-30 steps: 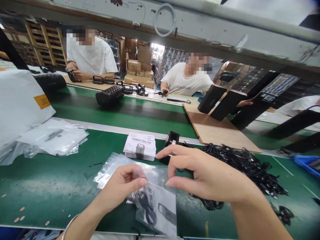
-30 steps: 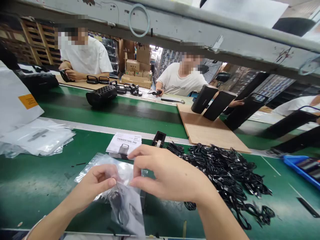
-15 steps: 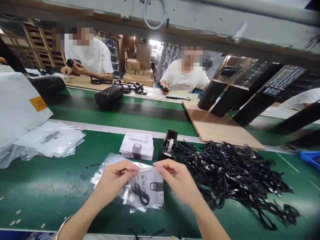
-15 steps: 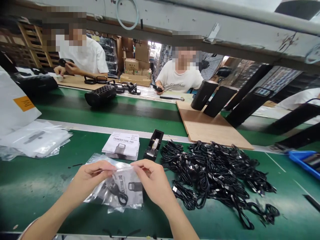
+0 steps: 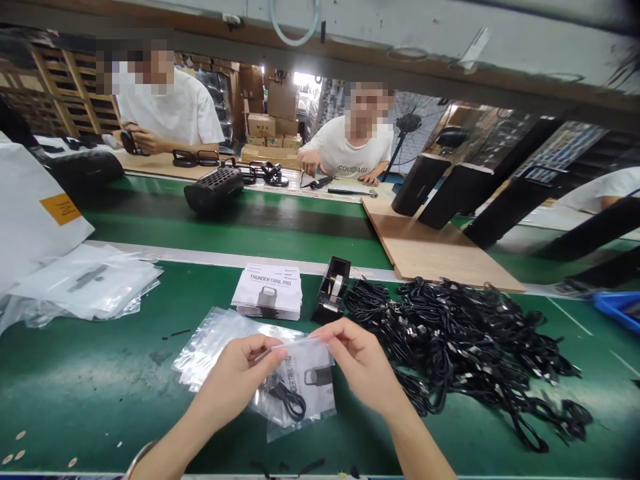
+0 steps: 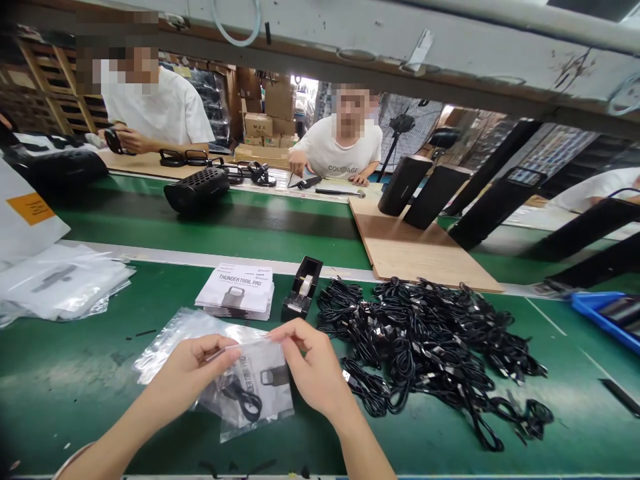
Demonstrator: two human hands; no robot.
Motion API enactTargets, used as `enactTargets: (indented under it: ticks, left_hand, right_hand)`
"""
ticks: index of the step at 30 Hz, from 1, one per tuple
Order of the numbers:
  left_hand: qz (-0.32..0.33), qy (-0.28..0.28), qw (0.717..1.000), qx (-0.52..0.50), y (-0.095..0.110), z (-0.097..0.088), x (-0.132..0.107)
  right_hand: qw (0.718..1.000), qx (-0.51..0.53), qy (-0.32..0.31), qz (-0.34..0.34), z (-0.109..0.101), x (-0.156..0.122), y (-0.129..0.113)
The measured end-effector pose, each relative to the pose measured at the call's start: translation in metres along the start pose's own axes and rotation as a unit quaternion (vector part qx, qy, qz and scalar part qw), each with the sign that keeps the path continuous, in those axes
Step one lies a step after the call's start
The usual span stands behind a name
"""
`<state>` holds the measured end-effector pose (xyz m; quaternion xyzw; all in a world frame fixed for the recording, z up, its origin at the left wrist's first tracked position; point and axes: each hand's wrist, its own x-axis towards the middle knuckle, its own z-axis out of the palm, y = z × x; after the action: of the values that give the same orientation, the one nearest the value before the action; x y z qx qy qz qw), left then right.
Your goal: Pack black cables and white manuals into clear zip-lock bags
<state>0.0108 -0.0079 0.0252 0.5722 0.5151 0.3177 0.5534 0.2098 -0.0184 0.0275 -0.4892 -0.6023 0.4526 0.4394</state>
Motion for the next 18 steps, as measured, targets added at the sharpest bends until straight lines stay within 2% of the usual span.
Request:
enactTargets:
  ticks: [3,5,7,11,14,18]
  left_hand:
    - [0.009,0.045,0.999,-0.007,-0.008,0.004,-0.001]
    - [0.011,0.071,0.997,-0.018,-0.012,0.005,-0.003]
    - [0.017,0.102,0.994,-0.045,-0.014,0.007,-0.005]
    - [0.005,0.168,0.982,-0.09,-0.014,0.011,-0.008]
    - [-0.026,0.17,0.978,-0.12,-0.015,0.011,-0.008]
    - [-0.044,0.158,0.97,-0.181,-0.019,0.009,-0.006]
  right_hand:
    - [0.981,-0.063,0.169,0.072,-0.009,0.008,0.004]
    - [0.963,-0.095,0.23,0.106,-0.012,0.019,0.008]
    - [0.965,-0.084,0.212,0.13,-0.012,0.03,0.012]
    - [0.972,0.007,0.179,0.154,0.001,0.039,0.014]
    - [0.972,0.057,0.178,0.139,0.014,0.034,0.013]
    - [0.973,-0.017,0.209,0.093,0.024,0.026,0.024]
